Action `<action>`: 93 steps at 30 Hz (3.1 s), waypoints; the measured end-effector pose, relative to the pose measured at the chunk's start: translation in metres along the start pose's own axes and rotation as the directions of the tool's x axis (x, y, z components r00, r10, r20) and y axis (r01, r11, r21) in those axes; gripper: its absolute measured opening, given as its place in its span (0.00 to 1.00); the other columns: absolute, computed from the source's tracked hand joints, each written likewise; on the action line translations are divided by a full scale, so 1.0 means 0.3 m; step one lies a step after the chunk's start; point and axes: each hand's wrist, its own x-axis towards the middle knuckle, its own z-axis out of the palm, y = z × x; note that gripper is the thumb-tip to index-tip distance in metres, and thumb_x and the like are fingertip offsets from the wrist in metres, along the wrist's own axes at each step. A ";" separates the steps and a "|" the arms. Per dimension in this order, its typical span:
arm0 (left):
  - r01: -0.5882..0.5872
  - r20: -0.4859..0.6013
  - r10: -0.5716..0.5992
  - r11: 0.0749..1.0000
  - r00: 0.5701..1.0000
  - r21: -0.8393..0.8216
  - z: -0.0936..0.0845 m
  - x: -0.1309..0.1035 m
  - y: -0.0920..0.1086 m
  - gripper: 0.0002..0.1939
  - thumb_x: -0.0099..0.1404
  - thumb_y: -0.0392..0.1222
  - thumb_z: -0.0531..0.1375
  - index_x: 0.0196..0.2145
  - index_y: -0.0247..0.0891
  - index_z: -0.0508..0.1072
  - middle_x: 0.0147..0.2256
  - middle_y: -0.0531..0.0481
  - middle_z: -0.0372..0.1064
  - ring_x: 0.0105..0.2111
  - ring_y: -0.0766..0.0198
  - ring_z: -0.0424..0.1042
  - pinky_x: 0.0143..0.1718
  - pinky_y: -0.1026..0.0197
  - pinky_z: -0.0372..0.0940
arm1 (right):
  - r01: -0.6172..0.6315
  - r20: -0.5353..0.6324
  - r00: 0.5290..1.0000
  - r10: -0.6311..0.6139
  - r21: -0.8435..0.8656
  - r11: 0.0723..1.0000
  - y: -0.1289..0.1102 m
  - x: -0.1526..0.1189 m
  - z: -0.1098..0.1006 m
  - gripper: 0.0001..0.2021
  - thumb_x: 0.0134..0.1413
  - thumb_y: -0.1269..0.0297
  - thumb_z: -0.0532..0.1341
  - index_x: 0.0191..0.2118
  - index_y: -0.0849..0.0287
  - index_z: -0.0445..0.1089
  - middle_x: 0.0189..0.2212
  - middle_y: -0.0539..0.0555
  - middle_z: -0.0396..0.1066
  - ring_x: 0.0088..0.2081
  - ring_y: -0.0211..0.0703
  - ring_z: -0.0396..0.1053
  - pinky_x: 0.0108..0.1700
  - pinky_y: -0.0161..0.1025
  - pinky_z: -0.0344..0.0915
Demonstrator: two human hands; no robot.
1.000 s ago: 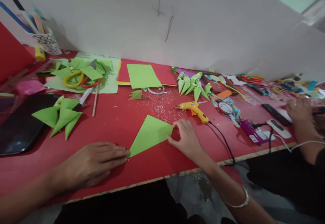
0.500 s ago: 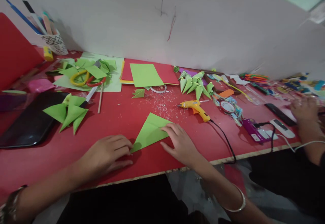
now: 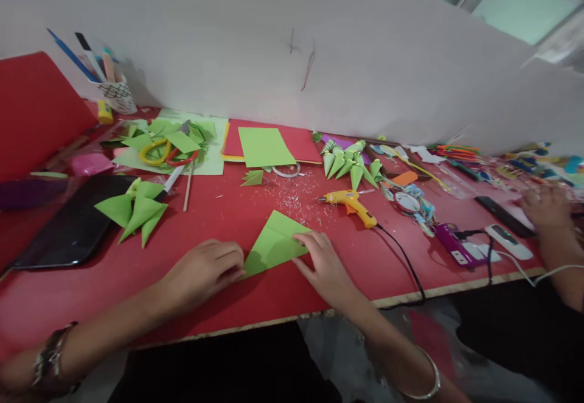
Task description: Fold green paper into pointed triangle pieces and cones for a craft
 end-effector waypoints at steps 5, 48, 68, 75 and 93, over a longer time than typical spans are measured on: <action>0.096 -0.204 -0.046 0.966 0.978 0.239 -0.099 0.063 -0.090 0.13 0.65 0.43 0.48 0.27 0.37 0.67 0.25 0.52 0.67 0.25 0.67 0.65 0.30 0.63 0.58 | -0.023 -0.026 0.999 0.024 0.017 1.000 -0.011 -0.005 0.011 0.15 0.52 0.71 0.54 0.47 0.61 0.60 0.42 0.57 0.63 0.45 0.47 0.58 0.47 0.44 0.58; -0.197 0.132 0.172 0.958 0.976 0.209 -0.039 0.072 -0.004 0.24 0.54 0.45 0.59 0.48 0.39 0.64 0.48 0.46 0.65 0.50 0.56 0.61 0.54 0.51 0.48 | 0.609 0.153 0.783 -0.603 -0.393 0.690 -0.052 0.015 0.014 0.12 0.59 0.73 0.48 0.40 0.61 0.68 0.34 0.52 0.71 0.35 0.38 0.63 0.43 0.39 0.55; 0.233 -0.051 -0.228 0.955 0.972 0.183 0.032 -0.019 0.116 0.09 0.63 0.41 0.51 0.30 0.39 0.68 0.28 0.51 0.68 0.28 0.64 0.68 0.25 0.65 0.57 | 0.404 0.210 0.872 -0.442 0.203 0.892 -0.002 0.089 0.021 0.07 0.53 0.69 0.56 0.35 0.59 0.71 0.34 0.52 0.69 0.36 0.37 0.63 0.39 0.34 0.60; 0.404 -0.017 -0.404 0.909 0.915 0.100 0.031 -0.016 0.096 0.14 0.62 0.49 0.51 0.28 0.39 0.70 0.24 0.54 0.65 0.23 0.67 0.66 0.20 0.67 0.51 | 0.333 0.204 0.905 -0.373 0.205 0.920 -0.019 0.108 0.030 0.09 0.53 0.62 0.57 0.30 0.62 0.70 0.31 0.53 0.67 0.35 0.37 0.64 0.37 0.34 0.60; 0.169 -0.058 -0.167 0.986 0.984 0.020 0.038 -0.041 0.059 0.09 0.61 0.38 0.53 0.37 0.42 0.71 0.36 0.51 0.71 0.35 0.62 0.67 0.34 0.61 0.62 | 0.411 0.126 0.895 -0.429 0.145 0.900 -0.032 0.056 0.056 0.07 0.54 0.65 0.55 0.32 0.59 0.69 0.31 0.53 0.69 0.34 0.38 0.63 0.37 0.35 0.59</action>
